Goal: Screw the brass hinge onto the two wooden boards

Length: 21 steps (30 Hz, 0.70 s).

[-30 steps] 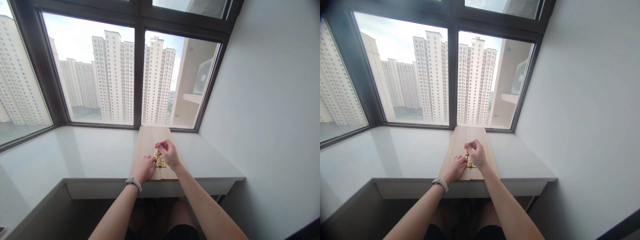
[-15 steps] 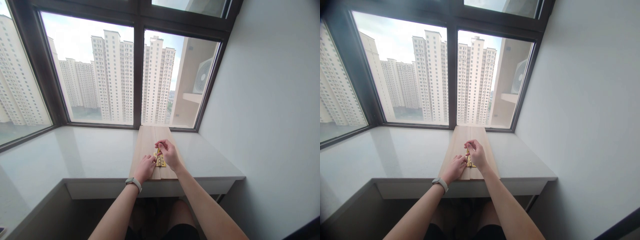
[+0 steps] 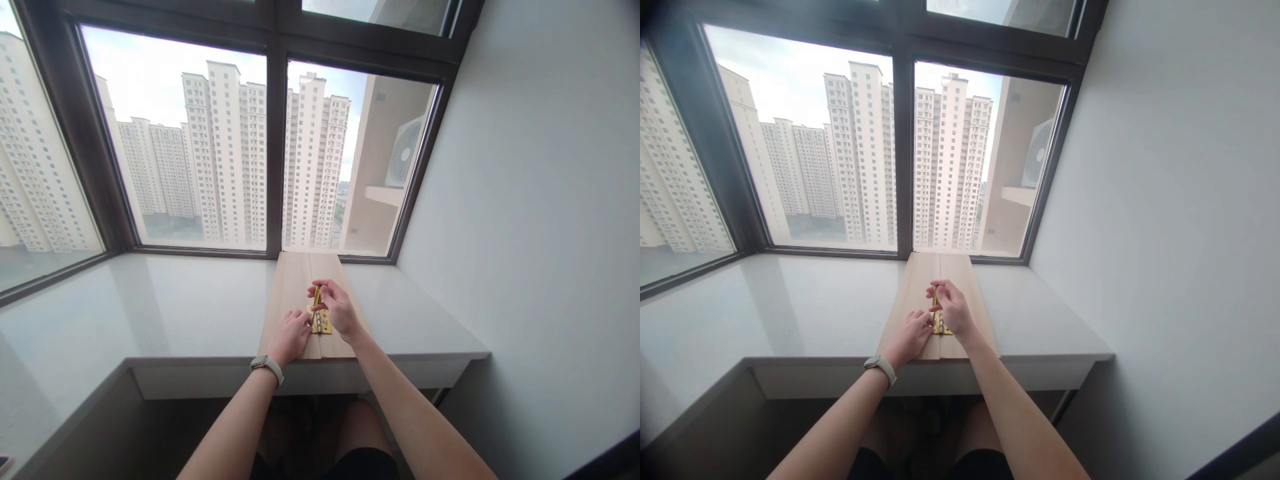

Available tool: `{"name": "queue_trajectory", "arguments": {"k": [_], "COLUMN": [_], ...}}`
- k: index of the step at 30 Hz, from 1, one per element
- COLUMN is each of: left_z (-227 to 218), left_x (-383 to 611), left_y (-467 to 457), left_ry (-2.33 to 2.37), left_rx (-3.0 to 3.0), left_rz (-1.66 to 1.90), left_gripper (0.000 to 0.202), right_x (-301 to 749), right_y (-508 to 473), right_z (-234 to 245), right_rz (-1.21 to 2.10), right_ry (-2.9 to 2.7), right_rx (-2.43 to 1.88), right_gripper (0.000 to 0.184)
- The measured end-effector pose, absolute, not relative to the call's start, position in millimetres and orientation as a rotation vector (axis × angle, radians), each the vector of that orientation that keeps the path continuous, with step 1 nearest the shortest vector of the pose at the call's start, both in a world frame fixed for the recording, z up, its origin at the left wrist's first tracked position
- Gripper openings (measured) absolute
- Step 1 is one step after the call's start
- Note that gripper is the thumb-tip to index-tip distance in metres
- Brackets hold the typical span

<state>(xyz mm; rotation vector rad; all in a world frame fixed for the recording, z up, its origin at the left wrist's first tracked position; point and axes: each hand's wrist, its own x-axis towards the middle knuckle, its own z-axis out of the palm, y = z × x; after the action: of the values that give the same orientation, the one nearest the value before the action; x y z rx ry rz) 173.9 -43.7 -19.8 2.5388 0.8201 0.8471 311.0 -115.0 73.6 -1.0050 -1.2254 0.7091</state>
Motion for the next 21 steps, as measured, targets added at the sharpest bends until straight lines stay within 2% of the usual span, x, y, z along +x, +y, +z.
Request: {"name": "queue_trajectory", "arguments": {"k": [9,21], "left_z": [-17.7,-18.3], "left_x": [173.2,173.5], "left_y": [-46.3,-45.5], "left_ry": [0.859,0.855], "left_rx": [2.528,2.536], "left_rz": [0.813,0.812], "left_gripper": [0.009,0.009], "right_x": [308.5,309.4], "right_y": [-113.6,-114.9], "right_z": [75.4,78.1], "right_rz": [0.616,0.704], "right_ry": [-1.183,-1.248], "right_rx": [-1.056,-1.013], "right_gripper": [0.038,0.038]}}
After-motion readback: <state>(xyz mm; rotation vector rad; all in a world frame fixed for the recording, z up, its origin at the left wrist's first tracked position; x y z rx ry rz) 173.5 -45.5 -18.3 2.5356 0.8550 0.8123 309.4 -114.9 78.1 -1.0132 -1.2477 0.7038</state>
